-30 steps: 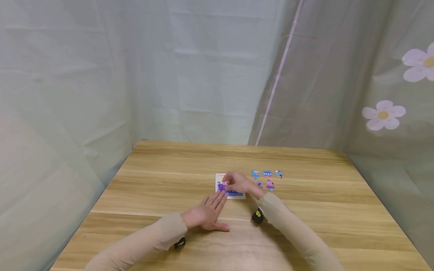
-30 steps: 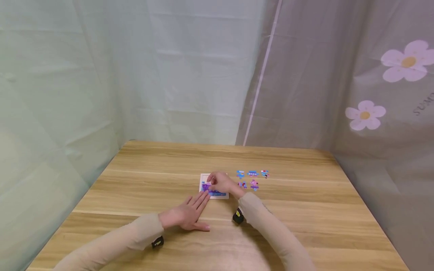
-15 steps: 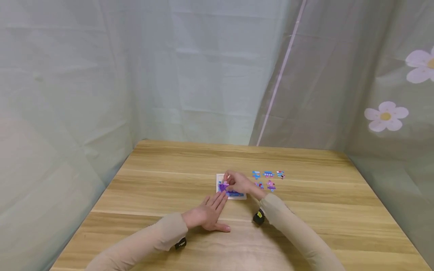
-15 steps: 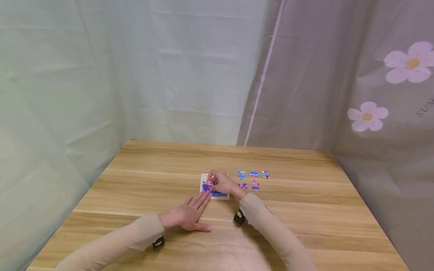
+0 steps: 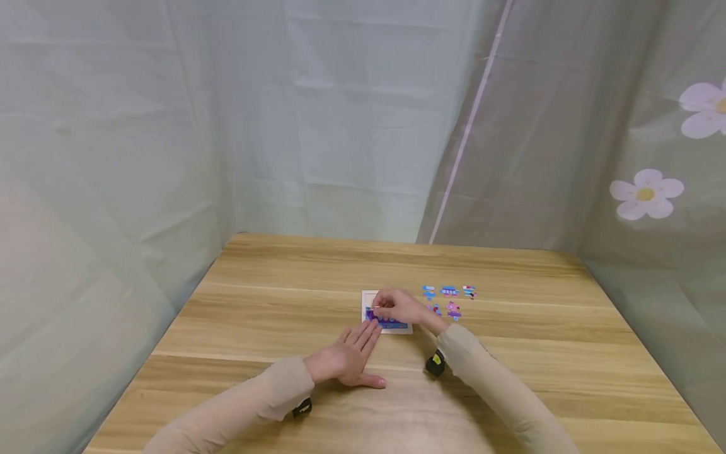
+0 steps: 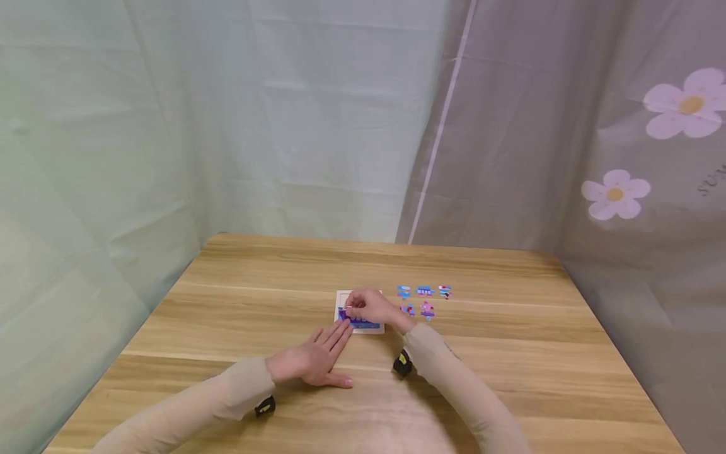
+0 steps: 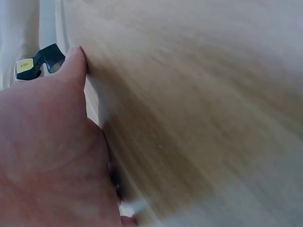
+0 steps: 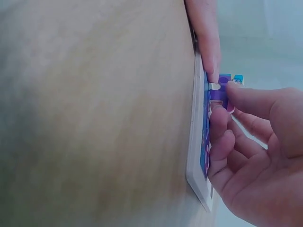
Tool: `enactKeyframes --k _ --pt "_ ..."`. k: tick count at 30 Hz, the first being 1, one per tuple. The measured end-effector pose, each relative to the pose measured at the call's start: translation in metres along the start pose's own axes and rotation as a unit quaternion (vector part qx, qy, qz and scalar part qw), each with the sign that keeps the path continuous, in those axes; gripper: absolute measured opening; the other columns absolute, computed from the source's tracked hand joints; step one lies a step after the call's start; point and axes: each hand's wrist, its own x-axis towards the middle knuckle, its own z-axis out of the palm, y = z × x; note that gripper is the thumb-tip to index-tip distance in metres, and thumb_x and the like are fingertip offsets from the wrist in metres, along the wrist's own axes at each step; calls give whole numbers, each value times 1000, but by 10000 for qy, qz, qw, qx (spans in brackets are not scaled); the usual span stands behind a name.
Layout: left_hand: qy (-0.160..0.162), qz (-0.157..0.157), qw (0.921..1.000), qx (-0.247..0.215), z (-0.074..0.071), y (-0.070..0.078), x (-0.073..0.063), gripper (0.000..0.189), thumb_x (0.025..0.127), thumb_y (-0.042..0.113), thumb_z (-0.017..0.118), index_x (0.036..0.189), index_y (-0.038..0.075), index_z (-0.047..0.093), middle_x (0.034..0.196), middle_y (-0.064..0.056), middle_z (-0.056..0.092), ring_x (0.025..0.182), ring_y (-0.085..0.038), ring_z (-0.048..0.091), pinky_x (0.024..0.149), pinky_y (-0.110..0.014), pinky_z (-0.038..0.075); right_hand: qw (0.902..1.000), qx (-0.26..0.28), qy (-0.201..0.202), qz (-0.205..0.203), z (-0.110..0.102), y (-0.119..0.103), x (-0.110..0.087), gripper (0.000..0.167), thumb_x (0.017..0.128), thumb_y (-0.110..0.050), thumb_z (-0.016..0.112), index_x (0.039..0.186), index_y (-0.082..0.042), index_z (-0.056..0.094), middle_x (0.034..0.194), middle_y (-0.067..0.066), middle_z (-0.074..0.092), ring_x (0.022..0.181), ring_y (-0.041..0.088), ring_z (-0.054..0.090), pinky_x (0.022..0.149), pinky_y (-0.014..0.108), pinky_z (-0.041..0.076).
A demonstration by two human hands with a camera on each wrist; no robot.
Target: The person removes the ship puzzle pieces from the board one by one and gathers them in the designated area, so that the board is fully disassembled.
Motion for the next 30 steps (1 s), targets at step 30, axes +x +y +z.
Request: enactKeyframes --k 30 --pt "115 -40 9998 124 1 2 -2 107 83 79 43 156 8 9 165 -9 2 152 -24 4 121 -50 18 9899 -198 816 1146 6 2 10 11 90 -16 66 86 -7 69 76 1 65 62 8 53 57 20 45"
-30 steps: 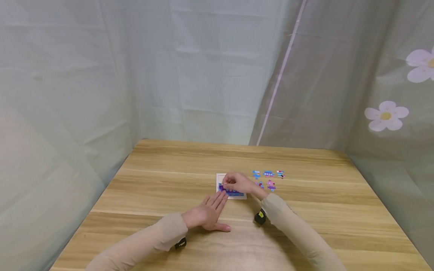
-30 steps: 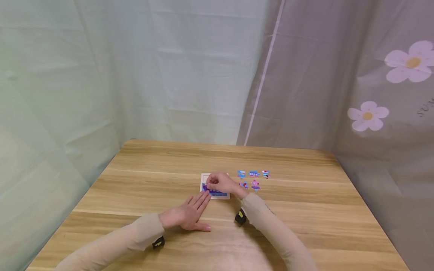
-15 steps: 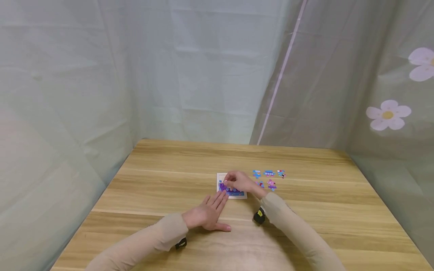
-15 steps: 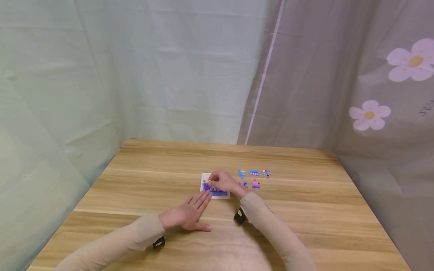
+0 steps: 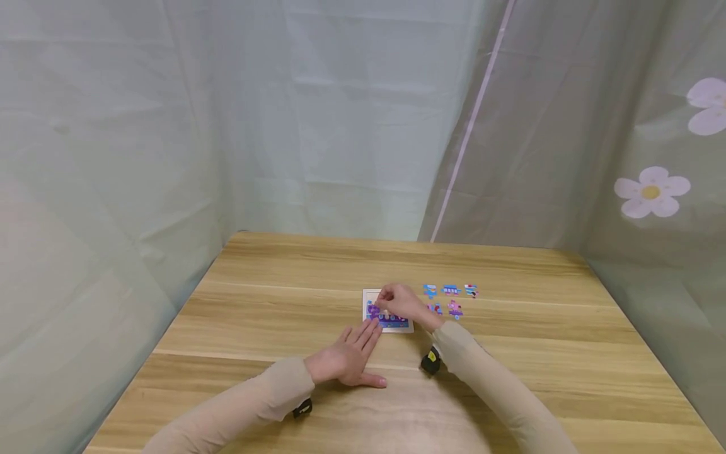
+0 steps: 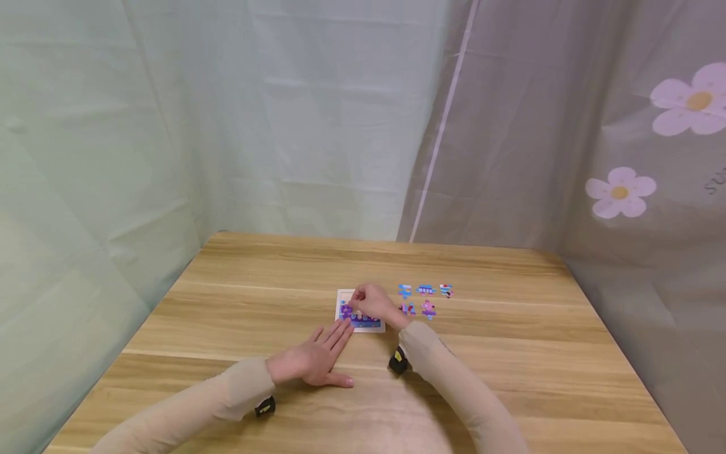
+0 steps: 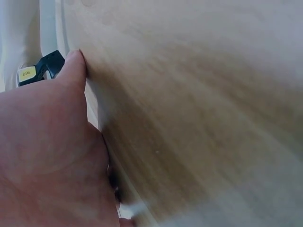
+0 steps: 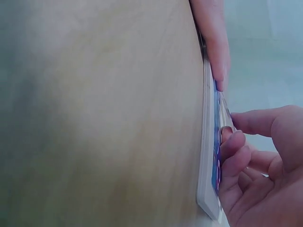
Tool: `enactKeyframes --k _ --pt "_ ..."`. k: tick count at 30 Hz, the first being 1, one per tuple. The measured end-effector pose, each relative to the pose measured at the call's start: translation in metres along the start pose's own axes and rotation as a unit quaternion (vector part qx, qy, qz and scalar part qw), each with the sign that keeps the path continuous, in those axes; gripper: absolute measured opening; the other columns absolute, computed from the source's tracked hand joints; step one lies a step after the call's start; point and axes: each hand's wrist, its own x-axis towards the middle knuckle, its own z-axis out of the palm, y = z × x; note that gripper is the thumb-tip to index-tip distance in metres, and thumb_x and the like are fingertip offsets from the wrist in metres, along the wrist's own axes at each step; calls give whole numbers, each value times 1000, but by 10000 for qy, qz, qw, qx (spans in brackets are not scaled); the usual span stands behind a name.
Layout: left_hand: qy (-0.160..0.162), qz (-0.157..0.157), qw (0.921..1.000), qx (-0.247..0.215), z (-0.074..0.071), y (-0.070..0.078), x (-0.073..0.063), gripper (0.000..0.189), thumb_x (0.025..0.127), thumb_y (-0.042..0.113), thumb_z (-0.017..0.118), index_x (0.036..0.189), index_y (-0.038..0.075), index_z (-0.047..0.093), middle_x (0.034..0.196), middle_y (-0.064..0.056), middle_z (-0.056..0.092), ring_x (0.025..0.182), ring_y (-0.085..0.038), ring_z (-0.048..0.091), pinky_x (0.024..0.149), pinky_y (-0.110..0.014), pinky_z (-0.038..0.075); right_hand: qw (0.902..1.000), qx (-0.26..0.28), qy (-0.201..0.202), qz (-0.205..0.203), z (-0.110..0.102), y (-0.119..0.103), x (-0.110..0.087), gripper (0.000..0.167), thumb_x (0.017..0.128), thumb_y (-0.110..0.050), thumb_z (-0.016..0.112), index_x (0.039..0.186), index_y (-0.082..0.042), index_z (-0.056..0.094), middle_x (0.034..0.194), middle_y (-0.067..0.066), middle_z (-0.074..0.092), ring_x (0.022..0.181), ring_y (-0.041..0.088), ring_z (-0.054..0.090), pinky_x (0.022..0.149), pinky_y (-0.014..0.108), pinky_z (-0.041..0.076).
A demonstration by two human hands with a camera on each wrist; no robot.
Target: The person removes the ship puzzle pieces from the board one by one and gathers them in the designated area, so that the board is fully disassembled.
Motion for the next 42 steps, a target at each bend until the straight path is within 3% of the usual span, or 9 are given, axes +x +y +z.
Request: enactKeyframes --k 3,9,17,22,30,42 --pt "-18 -49 10000 20 -2 1 -1 107 83 79 43 156 9 10 165 -9 3 152 -23 5 121 -50 19 10000 31 -11 57 0 0 0 11 90 -15 66 86 -6 68 76 1 64 62 8 53 58 20 45" --pt "-103 -10 9999 -17 -6 2 -4 106 84 79 42 156 9 7 165 -8 1 152 -23 4 121 -50 18 9956 810 -276 377 -5 4 -2 14 94 -16 61 94 -3 67 72 -1 59 57 8 51 53 19 43" --pt "21 89 9998 -181 6 -5 4 109 82 80 41 156 9 5 165 -10 -1 152 -25 2 121 -52 16 9890 1366 -349 457 -20 5 -7 18 95 -19 60 100 -2 66 78 4 61 63 11 55 56 22 47" --pt "-55 56 9997 -244 6 -7 3 109 82 80 42 156 9 4 165 -9 -3 152 -24 0 121 -52 15 9873 1499 -303 423 -27 5 -10 19 96 -17 59 102 0 65 81 7 61 68 13 55 58 23 48" --pt "-96 52 9994 -330 -16 1 -9 105 85 74 47 156 6 10 164 -11 4 152 -26 7 120 -51 18 9856 1629 -225 391 -32 10 -14 19 96 -16 58 101 2 63 77 6 59 62 13 51 53 20 42" --pt "2 87 9996 -266 -16 1 -11 104 86 73 47 155 5 11 164 -12 6 152 -27 8 120 -51 19 9812 1797 -74 701 -42 29 -22 19 96 -19 58 100 0 62 66 2 53 56 12 44 50 21 36"
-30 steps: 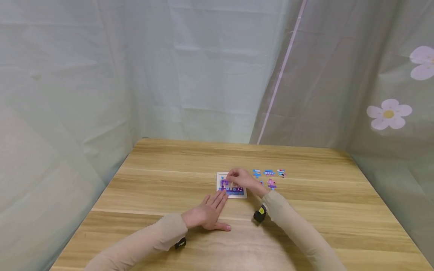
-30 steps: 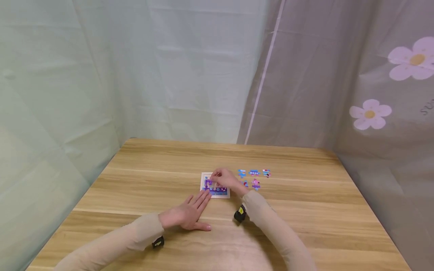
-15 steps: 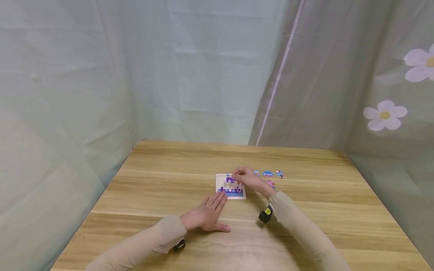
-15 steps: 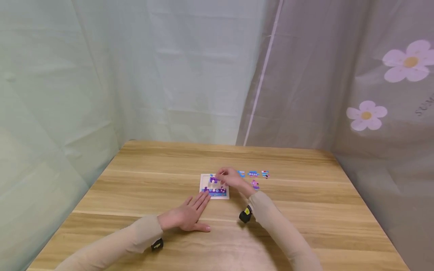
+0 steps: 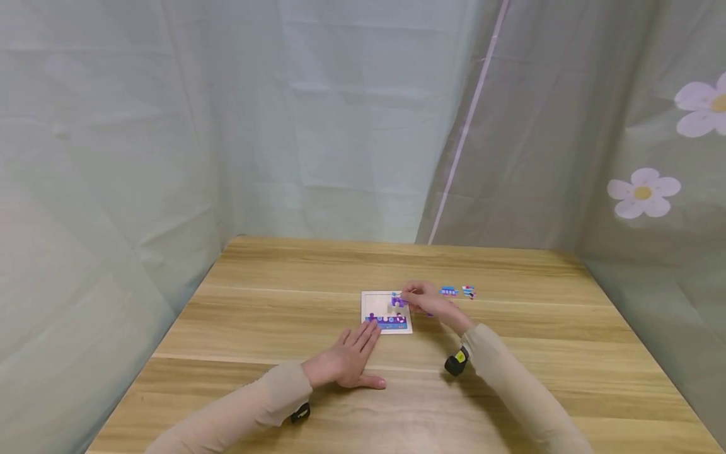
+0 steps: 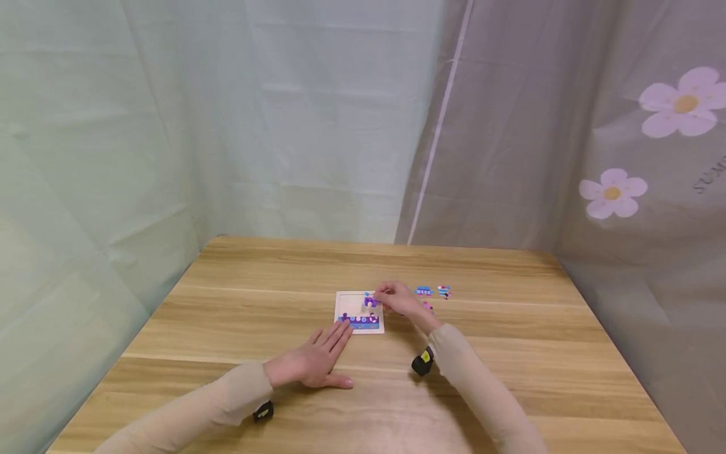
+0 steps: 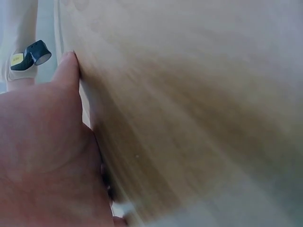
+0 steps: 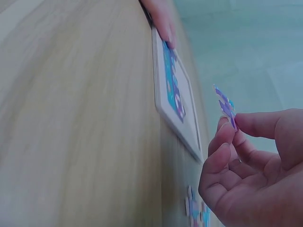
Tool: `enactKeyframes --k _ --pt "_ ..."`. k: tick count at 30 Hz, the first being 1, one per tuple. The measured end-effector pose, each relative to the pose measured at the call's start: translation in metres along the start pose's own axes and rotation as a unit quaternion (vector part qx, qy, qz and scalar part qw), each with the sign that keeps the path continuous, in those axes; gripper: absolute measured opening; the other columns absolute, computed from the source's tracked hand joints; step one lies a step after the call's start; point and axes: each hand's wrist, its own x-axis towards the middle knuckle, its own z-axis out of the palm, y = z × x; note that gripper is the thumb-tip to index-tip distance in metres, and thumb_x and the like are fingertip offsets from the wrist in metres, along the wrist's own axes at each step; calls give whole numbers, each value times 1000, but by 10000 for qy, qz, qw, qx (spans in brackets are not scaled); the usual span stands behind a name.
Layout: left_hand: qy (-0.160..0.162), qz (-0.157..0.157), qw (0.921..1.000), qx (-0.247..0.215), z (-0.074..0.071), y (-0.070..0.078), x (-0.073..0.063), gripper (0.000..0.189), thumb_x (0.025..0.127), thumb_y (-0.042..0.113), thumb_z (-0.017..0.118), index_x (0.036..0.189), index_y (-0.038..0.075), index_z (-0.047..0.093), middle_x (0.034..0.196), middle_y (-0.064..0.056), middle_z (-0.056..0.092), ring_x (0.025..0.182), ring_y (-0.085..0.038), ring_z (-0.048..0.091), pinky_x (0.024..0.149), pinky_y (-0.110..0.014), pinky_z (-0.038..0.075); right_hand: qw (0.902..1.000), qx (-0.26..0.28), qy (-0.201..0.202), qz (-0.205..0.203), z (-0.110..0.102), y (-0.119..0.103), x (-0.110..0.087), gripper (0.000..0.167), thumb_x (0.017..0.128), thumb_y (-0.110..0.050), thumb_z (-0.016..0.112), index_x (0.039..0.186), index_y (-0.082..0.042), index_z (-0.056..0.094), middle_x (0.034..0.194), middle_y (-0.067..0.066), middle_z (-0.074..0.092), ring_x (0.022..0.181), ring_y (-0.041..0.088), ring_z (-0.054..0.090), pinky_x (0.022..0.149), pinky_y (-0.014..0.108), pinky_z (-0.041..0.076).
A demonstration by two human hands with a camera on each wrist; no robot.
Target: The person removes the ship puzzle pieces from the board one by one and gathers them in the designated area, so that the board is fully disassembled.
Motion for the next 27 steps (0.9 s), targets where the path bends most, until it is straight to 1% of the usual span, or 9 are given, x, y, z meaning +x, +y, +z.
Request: enactKeyframes --k 5,9,12,15,17,21,23,25,27 --pt "15 59 10000 -17 0 0 0 103 87 72 47 155 4 10 164 -14 5 151 -28 8 120 -52 19 9998 13 21 179 -7 3 -5 20 97 -21 58 102 -2 61 67 2 54 56 11 45 50 20 36" --pt "57 66 9999 -50 -1 0 -1 104 86 72 47 155 5 10 164 -13 5 152 -27 8 120 -52 19 9999 -32 16 115 -12 6 -7 21 98 -19 56 105 0 61 69 2 55 58 11 47 52 21 40" --pt "72 60 10000 -27 0 0 -2 104 86 73 47 155 5 10 164 -12 5 152 -27 8 120 -51 19 10000 -71 22 60 -17 8 -8 19 99 -17 54 104 0 62 69 2 54 58 10 46 53 21 40" --pt "81 47 10000 12 0 0 -1 104 86 73 46 155 5 10 164 -12 5 152 -27 9 120 -51 19 10000 -58 4 70 -21 9 -9 20 99 -17 54 104 1 62 69 1 52 57 10 44 52 20 39" --pt "92 49 9999 19 1 0 -1 104 86 74 46 155 5 10 164 -12 5 152 -27 9 120 -51 19 9999 -109 -2 44 -24 10 -10 24 99 -18 53 108 3 62 70 0 53 58 10 45 53 20 39" --pt "126 88 9999 2 2 -2 1 104 86 73 46 155 4 10 164 -13 6 151 -28 9 120 -52 19 9994 -292 177 73 -32 12 -12 29 99 -21 54 113 3 62 71 -2 54 60 10 47 52 21 38" --pt "144 102 9998 3 2 -2 1 104 86 73 46 155 4 11 164 -13 6 151 -28 9 120 -52 20 9992 -306 257 80 -36 12 -13 30 98 -21 55 114 4 62 70 -2 55 60 10 47 51 21 38" --pt "156 103 9998 -10 2 -2 1 104 86 73 46 155 4 11 164 -13 6 151 -28 9 120 -52 19 9993 -245 255 72 -40 12 -14 30 99 -20 54 114 4 62 70 -2 54 59 10 45 51 21 37" --pt "165 76 9998 -31 3 1 -1 104 86 73 47 155 4 11 164 -13 6 151 -28 9 120 -52 19 9995 -194 230 55 -44 15 -17 30 99 -20 53 113 5 61 69 -2 52 58 9 43 50 20 36"
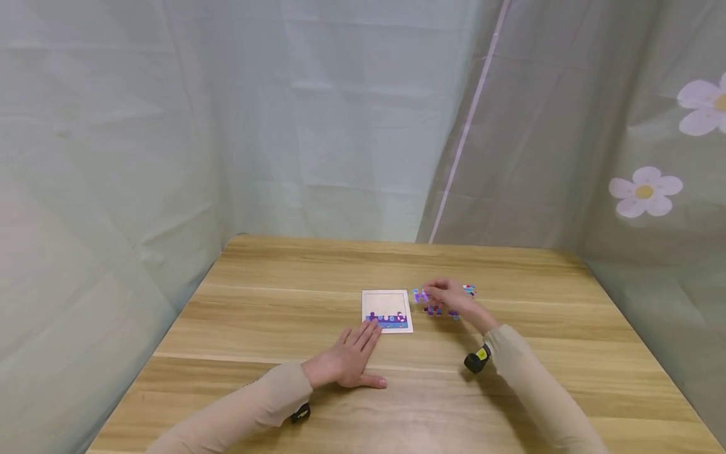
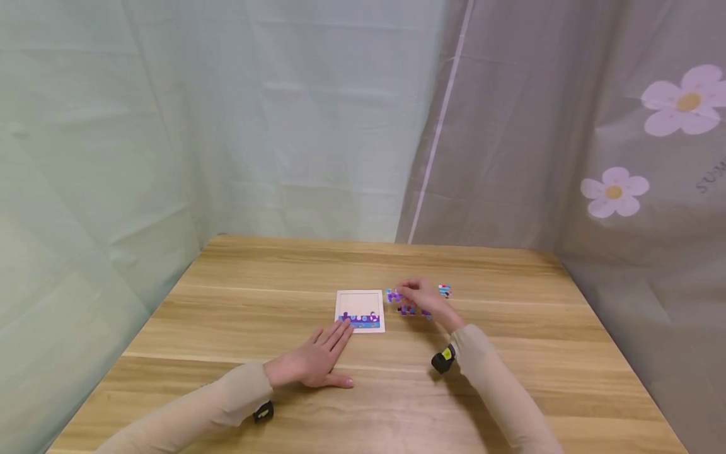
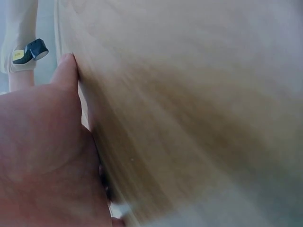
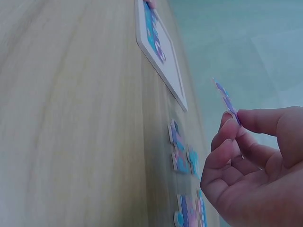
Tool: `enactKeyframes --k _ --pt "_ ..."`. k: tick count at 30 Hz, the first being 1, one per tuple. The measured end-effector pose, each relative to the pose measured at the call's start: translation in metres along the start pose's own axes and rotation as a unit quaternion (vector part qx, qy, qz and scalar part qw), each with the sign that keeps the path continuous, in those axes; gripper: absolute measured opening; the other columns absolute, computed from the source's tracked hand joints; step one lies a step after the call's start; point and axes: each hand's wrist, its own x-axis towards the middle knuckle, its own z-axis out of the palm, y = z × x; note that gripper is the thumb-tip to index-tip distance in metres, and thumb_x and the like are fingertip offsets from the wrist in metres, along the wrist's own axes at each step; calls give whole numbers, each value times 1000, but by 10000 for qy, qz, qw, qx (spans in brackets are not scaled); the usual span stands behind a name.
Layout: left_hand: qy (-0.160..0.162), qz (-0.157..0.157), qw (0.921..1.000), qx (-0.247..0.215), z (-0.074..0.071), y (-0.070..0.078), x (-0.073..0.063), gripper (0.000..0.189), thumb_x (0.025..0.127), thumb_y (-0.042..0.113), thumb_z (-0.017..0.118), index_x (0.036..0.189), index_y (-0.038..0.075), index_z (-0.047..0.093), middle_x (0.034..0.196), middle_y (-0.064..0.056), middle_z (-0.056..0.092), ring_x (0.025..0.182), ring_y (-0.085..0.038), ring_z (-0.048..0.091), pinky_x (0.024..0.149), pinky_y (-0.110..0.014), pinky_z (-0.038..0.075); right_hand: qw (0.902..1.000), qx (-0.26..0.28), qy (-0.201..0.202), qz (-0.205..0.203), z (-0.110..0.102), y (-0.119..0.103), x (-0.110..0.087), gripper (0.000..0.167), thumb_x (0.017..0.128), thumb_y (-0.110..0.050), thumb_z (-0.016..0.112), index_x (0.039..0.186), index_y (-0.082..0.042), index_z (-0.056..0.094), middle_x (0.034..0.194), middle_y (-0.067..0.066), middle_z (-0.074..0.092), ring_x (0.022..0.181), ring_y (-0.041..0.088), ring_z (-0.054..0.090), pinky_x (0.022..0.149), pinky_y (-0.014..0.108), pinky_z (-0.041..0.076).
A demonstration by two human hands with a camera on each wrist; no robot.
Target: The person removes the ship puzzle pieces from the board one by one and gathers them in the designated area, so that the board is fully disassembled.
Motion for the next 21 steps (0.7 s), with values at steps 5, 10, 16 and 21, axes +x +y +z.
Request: enactKeyframes --k 5,10,16,21 --pt "-12 2 10000 -43 0 -1 0 104 86 73 47 155 5 10 164 -13 5 151 -28 9 120 -52 19 9999 126 -85 67 -8 3 -3 29 100 -19 51 113 5 60 66 -2 48 56 8 38 50 20 33" --pt "-25 4 10000 -22 0 1 0 103 86 73 46 155 5 10 164 -12 6 151 -27 10 120 -52 19 9997 224 -114 55 -12 12 -5 31 100 -18 51 116 8 58 69 -3 49 59 7 42 53 18 36" --pt "-63 38 10000 -63 0 1 1 103 88 71 47 155 3 9 164 -14 5 151 -30 8 120 -53 19 9995 287 39 105 -22 15 -10 32 100 -15 50 119 11 55 75 -1 54 63 8 48 55 19 42" --pt "-108 -33 9999 -50 0 1 2 105 86 73 47 155 5 9 164 -13 4 152 -28 7 120 -52 18 9997 129 205 81 -33 15 -14 34 101 -17 50 119 11 55 73 -2 52 63 8 46 58 21 40"
